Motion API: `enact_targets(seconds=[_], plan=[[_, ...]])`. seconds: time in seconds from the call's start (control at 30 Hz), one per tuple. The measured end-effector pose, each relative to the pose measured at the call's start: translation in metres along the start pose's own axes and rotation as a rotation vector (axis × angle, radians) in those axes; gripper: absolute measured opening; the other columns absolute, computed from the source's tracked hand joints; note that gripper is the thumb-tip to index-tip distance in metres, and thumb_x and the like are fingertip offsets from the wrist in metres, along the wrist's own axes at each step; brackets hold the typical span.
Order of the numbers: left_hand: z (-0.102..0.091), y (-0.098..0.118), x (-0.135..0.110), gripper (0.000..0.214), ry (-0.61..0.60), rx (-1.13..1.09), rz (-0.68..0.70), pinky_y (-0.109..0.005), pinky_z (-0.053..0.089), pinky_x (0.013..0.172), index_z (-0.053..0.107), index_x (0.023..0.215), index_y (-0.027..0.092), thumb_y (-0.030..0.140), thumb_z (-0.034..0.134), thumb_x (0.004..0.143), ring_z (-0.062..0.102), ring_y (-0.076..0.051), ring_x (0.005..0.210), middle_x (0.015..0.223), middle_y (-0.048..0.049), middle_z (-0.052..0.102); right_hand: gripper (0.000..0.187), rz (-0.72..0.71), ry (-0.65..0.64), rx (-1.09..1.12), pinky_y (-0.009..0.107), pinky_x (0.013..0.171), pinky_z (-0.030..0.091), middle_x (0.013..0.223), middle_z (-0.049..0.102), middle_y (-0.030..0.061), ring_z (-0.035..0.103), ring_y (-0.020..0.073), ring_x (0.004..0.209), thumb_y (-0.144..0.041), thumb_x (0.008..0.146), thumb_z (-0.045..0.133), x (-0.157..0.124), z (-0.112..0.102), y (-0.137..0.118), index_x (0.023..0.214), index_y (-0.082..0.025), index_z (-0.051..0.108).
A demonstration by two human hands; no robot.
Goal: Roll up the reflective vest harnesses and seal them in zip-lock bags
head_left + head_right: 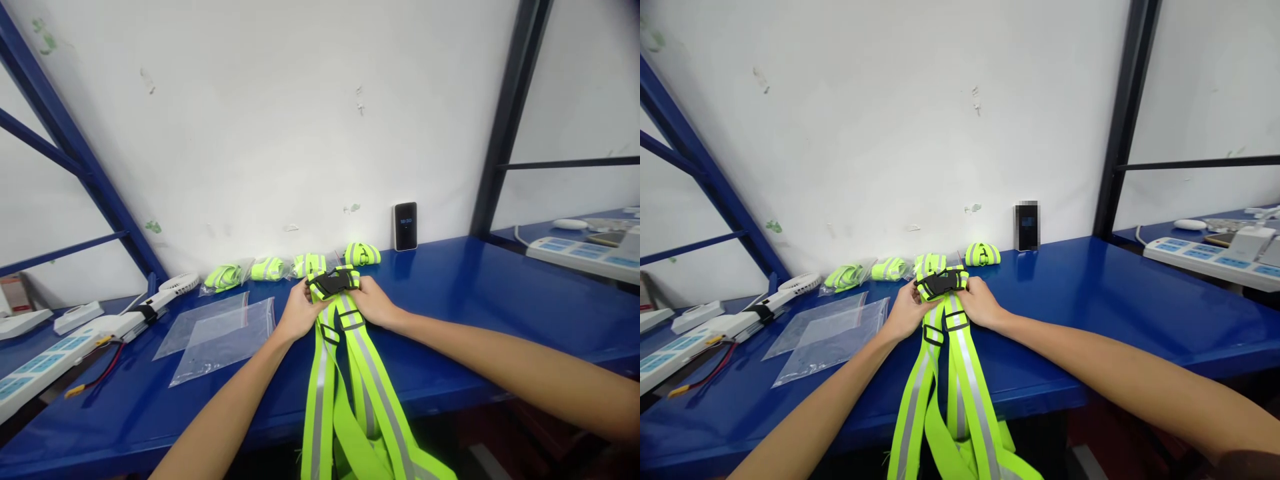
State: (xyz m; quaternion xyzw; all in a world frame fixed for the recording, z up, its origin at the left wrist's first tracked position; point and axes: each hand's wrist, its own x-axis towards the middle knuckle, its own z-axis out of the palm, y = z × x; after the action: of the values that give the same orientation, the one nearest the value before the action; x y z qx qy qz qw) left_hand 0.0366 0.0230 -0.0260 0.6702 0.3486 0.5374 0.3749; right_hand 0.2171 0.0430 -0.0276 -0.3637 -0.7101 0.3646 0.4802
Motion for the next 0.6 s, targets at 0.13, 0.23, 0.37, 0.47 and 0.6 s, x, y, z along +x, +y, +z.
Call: enact_targets(seconds=[0.13,0.23,0.37,0.47,0.6], plan=[[0.0013,-0.0010,0.0002,0.042,0.018,-0.022,0.013,-0.033,0.052,0.085,0.063,0.108,0.014,0.028,0.076,0.071,0.066,-0.023,0.094,0.107,-0.0097,0.071,0.020,0.056,-0.034,0.066,0.026,0.056,0.042,0.064,0.064,0.0007,0.053,0.0174,0.061,-0.025,0.077,0.050,-0.0026,0.0025,-0.0044,0.064,-0.016,0.061],[0.0020,-0.0013,0.0006,0.038,0.038,-0.037,0.022,-0.034,0.051,0.089,0.064,0.106,0.013,0.027,0.076,0.071,0.066,-0.023,0.097,0.108,-0.0097,0.071,0.022,0.078,-0.035,0.065,0.026,0.055,0.041,0.063,0.064,0.0012,0.053,0.0174,0.061,-0.027,0.078,0.051,-0.0039,0.0036,-0.0058,0.064,-0.015,0.062],[0.0018,-0.0007,0.0014,0.035,0.043,-0.052,0.016,-0.035,0.050,0.089,0.066,0.102,0.013,0.026,0.075,0.071,0.065,-0.024,0.099,0.109,-0.0098,0.070,0.025,0.059,-0.052,0.068,0.025,0.053,0.041,0.066,0.067,0.0020,0.055,0.0177,0.061,-0.029,0.081,0.050,-0.0048,0.0030,-0.0060,0.071,-0.014,0.067],[0.0015,-0.0010,0.0020,0.033,0.048,-0.038,0.020,-0.035,0.049,0.091,0.066,0.102,0.014,0.024,0.075,0.071,0.064,-0.024,0.103,0.111,-0.0095,0.070,0.025,0.013,-0.069,0.067,0.025,0.054,0.042,0.072,0.069,0.0021,0.056,0.0182,0.063,-0.029,0.081,0.051,-0.0048,0.0024,-0.0057,0.077,-0.014,0.070],[0.0030,-0.0014,0.0013,0.030,0.068,-0.005,0.065,-0.035,0.047,0.095,0.066,0.101,0.014,0.021,0.072,0.072,0.062,-0.023,0.106,0.113,-0.0091,0.069,0.020,-0.024,-0.057,0.010,0.028,0.060,0.044,0.073,0.070,0.0020,0.059,0.0199,0.067,-0.028,0.079,0.057,-0.0041,0.0029,-0.0054,0.073,-0.013,0.069]])
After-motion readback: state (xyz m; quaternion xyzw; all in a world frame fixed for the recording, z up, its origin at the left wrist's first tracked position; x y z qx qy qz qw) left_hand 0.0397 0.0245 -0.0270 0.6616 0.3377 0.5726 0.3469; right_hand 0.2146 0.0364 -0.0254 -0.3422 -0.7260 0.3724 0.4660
